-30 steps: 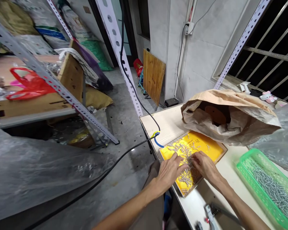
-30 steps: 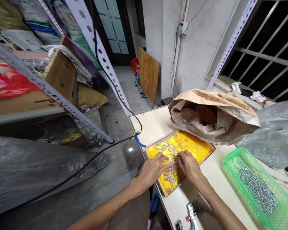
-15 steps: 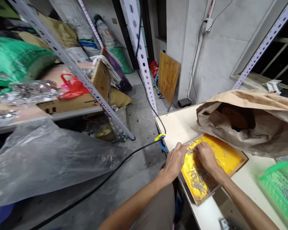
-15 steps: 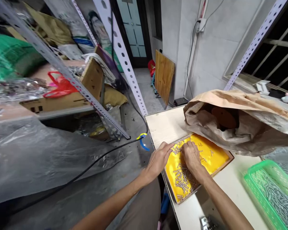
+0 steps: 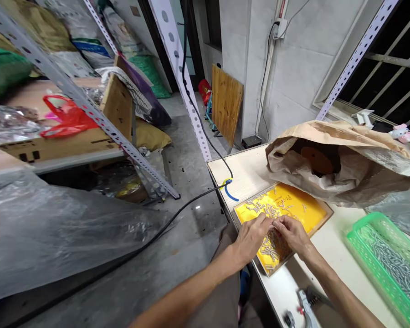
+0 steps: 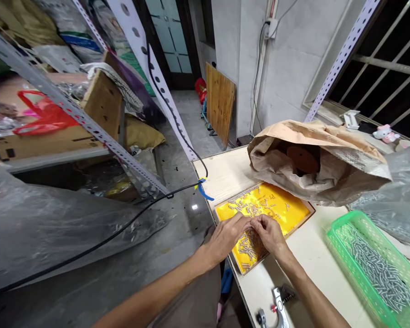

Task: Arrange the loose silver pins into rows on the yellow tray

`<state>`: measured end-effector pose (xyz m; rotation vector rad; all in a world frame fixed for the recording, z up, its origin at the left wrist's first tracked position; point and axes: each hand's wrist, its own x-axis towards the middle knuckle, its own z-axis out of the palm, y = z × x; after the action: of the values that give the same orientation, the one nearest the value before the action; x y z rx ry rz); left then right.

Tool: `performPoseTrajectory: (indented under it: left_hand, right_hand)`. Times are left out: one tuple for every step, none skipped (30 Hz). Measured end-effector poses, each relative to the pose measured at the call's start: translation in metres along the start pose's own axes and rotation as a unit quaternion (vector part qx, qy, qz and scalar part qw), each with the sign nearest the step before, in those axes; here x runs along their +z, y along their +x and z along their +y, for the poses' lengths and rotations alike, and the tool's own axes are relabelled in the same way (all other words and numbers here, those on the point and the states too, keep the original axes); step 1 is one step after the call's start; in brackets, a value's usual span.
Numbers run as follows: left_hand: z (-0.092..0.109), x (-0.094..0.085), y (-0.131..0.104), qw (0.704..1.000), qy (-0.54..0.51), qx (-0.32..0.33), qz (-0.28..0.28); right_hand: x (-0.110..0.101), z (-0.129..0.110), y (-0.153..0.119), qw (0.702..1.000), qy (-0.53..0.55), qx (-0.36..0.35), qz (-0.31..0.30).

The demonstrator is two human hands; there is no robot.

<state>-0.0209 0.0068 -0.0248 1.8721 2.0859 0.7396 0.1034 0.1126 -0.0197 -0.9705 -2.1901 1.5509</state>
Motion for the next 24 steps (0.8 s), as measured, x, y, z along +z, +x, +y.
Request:
performPoseTrajectory:
  left_hand:
    - [0.001,0.001,-0.001,1.000,0.024,0.001,-0.010]
    - [0.003,0.001,-0.001,0.999,0.041,0.002,-0.019]
    - [0.004,0.001,0.000,0.999,0.047,-0.001,-0.023]
    - [0.005,0.001,0.000,0.999,0.038,-0.007,-0.023]
    - [0.005,0.001,0.001,1.000,0.014,-0.012,-0.019]
    - [0.005,0.001,0.002,1.000,-0.019,-0.018,-0.012]
    - [0.005,0.001,0.003,0.998,-0.057,-0.022,-0.005]
    - [0.005,0.001,0.004,0.995,-0.095,-0.026,-0.001]
    - [0.004,0.001,0.004,0.991,-0.127,-0.029,0.000]
    - [0.003,0.001,0.004,0.988,-0.149,-0.030,-0.006]
    - [0.002,0.000,0.003,0.987,-0.158,-0.032,-0.015]
    - [0.000,0.000,0.002,0.987,-0.154,-0.034,-0.021]
    - [-0.003,-0.001,0.002,0.989,-0.138,-0.037,-0.020]
    - [-0.006,-0.003,0.001,0.993,-0.114,-0.041,-0.012]
    - [-0.010,-0.005,0.001,0.995,-0.085,-0.044,0.004]
    - [-0.015,-0.007,0.001,0.997,-0.054,-0.048,0.022]
    - [-0.020,-0.010,0.001,0.998,-0.022,-0.053,0.038]
    - [-0.025,-0.013,0.002,0.997,0.012,-0.061,0.048]
    - [-0.030,-0.015,0.004,0.995,0.046,-0.074,0.053]
    - [-0.034,-0.017,0.005,0.991,0.078,-0.091,0.054]
    - [-0.037,-0.018,0.006,0.987,0.108,-0.109,0.056]
    - [-0.039,-0.018,0.008,0.981,0.132,-0.126,0.059]
    - [-0.041,-0.018,0.009,0.977,0.149,-0.136,0.062]
    - [-0.041,-0.018,0.010,0.975,0.160,-0.140,0.065]
  right_hand:
    - [0.001,-0.001,-0.002,1.000,-0.013,-0.004,0.010]
    - [0.002,-0.002,-0.004,0.999,-0.029,-0.010,0.021]
    - [0.002,-0.003,-0.006,0.998,-0.045,-0.019,0.030]
    - [0.002,-0.004,-0.007,0.997,-0.059,-0.028,0.038]
    - [0.002,-0.005,-0.008,0.996,-0.069,-0.037,0.044]
    - [0.002,-0.006,-0.010,0.995,-0.076,-0.048,0.049]
    - [0.002,-0.007,-0.011,0.994,-0.082,-0.058,0.052]
    - [0.003,-0.007,-0.012,0.992,-0.088,-0.068,0.053]
    - [0.003,-0.007,-0.013,0.991,-0.095,-0.078,0.054]
    - [0.003,-0.006,-0.014,0.989,-0.103,-0.089,0.054]
    - [0.004,-0.005,-0.015,0.988,-0.113,-0.097,0.050]
    - [0.004,-0.003,-0.015,0.986,-0.125,-0.101,0.041]
    - [0.003,-0.001,-0.015,0.984,-0.142,-0.104,0.023]
    - [0.002,0.000,-0.014,0.981,-0.165,-0.106,-0.001]
    - [0.001,0.000,-0.012,0.975,-0.193,-0.108,-0.025]
    - [0.000,0.000,-0.008,0.967,-0.224,-0.113,-0.042]
    - [-0.001,-0.001,-0.003,0.958,-0.258,-0.118,-0.050]
    - [-0.002,-0.003,0.003,0.947,-0.292,-0.124,-0.047]
    - [-0.001,-0.006,0.010,0.937,-0.321,-0.128,-0.038]
    - [0.000,-0.010,0.018,0.929,-0.347,-0.130,-0.027]
    - [0.003,-0.014,0.026,0.921,-0.367,-0.133,-0.021]
    - [0.007,-0.017,0.034,0.913,-0.383,-0.135,-0.020]
    - [0.011,-0.020,0.042,0.907,-0.397,-0.138,-0.022]
    - [0.015,-0.022,0.048,0.901,-0.409,-0.141,-0.026]
